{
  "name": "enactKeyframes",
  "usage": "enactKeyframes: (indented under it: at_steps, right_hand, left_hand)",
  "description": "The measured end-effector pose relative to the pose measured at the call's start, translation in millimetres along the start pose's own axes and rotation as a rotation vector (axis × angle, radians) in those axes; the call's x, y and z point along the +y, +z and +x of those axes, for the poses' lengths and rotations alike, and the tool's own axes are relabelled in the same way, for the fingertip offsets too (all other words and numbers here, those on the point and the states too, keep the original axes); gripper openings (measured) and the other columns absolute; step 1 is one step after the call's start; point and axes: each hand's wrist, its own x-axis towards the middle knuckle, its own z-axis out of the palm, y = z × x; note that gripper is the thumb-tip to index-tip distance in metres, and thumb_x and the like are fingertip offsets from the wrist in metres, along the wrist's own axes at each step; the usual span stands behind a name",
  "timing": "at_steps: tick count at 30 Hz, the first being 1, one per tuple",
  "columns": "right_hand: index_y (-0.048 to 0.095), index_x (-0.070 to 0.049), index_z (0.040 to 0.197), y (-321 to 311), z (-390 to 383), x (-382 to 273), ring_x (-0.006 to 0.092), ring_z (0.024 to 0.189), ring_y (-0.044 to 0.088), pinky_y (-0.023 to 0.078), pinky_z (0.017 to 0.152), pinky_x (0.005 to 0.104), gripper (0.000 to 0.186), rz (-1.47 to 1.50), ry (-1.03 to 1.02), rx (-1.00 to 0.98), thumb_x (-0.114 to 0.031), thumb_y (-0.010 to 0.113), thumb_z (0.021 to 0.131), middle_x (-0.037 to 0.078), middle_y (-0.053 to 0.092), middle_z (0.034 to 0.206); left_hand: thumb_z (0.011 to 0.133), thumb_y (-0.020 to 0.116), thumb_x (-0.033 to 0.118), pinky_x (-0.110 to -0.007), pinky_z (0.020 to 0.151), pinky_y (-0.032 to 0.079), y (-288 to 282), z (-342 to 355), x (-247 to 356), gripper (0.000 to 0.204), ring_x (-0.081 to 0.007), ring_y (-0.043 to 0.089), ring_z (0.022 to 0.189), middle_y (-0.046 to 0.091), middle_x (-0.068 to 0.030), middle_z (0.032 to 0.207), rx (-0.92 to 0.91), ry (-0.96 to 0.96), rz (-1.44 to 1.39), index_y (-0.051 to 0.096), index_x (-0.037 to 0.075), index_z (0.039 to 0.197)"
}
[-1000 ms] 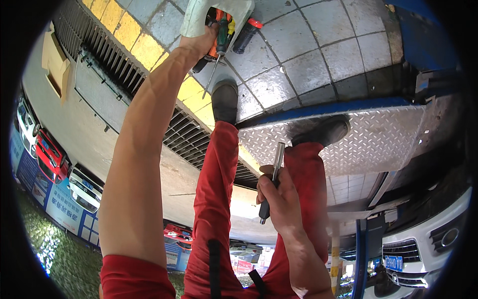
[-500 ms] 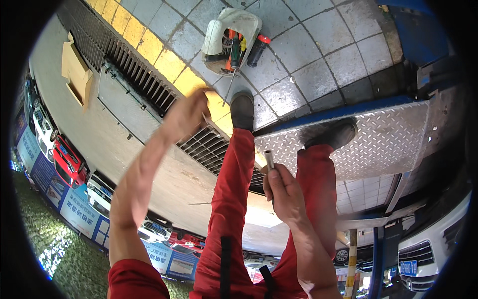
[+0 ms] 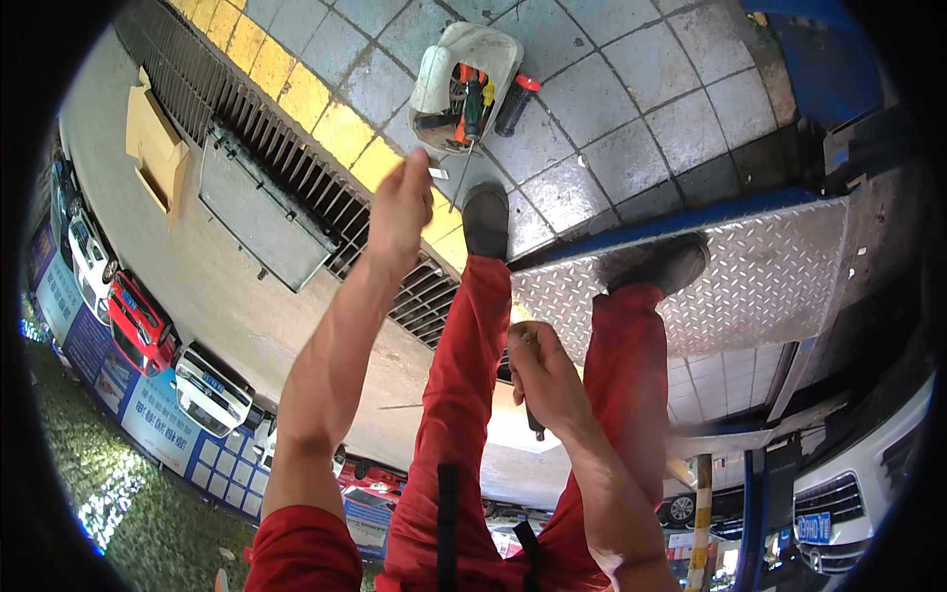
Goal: The person installs plastic fasteners into the front bumper area of a white car. They retrieve fasteners from a plastic bag and insert them into holes on the car's front cover, then walk around the garage.
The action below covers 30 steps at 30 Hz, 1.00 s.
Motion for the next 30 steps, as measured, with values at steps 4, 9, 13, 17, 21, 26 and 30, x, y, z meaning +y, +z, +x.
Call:
enactKeyframes:
  at_steps: [4,9,13,17,21,26,30]
  right_hand:
    - [0.048,0.001,0.127,2,3,5,0.0100,0.068,0.059,0.058,0.059,0.0301,0.031,0.087,0.045,-0.057,-0.019,0.051,0.105,0.004,0.053,0.082]
    - [0.043,0.002,0.134,1,4,10,0.0111,0.068,0.059,0.062,0.064,0.0320,0.035,0.090,0.022,-0.092,-0.014,0.050,0.103,0.005,0.053,0.083]
    - [0.031,-0.005,0.153,5,-10,16,0.0109,0.066,0.059,0.058,0.059,0.0284,0.053,0.084,-0.121,-0.176,-0.013,0.051,0.105,0.005,0.058,0.089]
    - [0.036,-0.001,0.147,24,-59,24,0.0104,0.056,0.053,0.048,0.051,0.0266,0.049,-0.112,-0.206,0.079,-0.018,0.054,0.105,0.008,0.061,0.093]
    - [0.048,0.002,0.133,31,-176,18,0.0069,0.063,0.053,0.046,0.055,0.0250,0.037,-0.197,-0.458,0.242,-0.014,0.061,0.102,0.006,0.060,0.086]
    - [0.058,-0.002,0.138,32,-373,1,0.0084,0.076,0.061,0.051,0.069,0.0251,0.040,0.024,-0.589,0.196,-0.009,0.066,0.100,0.005,0.066,0.098]
    - [0.062,-0.006,0.137,22,-473,11,0.0098,0.080,0.066,0.053,0.068,0.0256,0.039,-0.284,-0.907,0.393,-0.008,0.068,0.098,0.005,0.070,0.095]
  left_hand:
    - [0.108,0.050,0.041,-0.023,0.049,0.030,-4,76,-4,0.036,-0.0050,0.036,0.058,0.043,0.0050,0.073,0.097,0.057,0.060,0.056,0.009,0.092]
    - [0.104,0.050,0.036,-0.028,0.054,0.040,-23,56,-35,0.034,-0.0098,0.045,0.060,0.049,-0.0008,0.074,0.127,0.016,0.098,0.058,0.004,0.094]
    - [0.105,0.052,0.018,-0.026,0.069,0.047,-36,-50,-51,0.037,-0.0095,0.052,0.077,0.064,-0.0048,0.101,-0.094,-0.109,-0.011,0.053,0.002,0.138]
    - [0.108,0.049,0.010,-0.029,0.087,0.055,-49,-168,-10,0.040,-0.0146,0.065,0.099,0.066,-0.0122,0.122,-0.395,-0.054,-0.053,0.037,-0.004,0.143]
    - [0.107,0.052,0.012,-0.030,0.084,0.056,-50,-281,57,0.032,-0.0153,0.067,0.097,0.068,-0.0113,0.118,-0.611,0.119,0.059,0.049,-0.005,0.134]
    - [0.102,0.062,0.015,-0.032,0.079,0.054,-43,-406,153,0.025,-0.0167,0.068,0.091,0.072,-0.0130,0.104,-0.749,0.479,0.650,0.067,0.004,0.124]
    - [0.095,0.069,0.012,-0.035,0.077,0.053,-12,-494,192,0.026,-0.0288,0.065,0.085,0.067,-0.0124,0.095,-0.853,1.075,0.801,0.068,0.006,0.120]
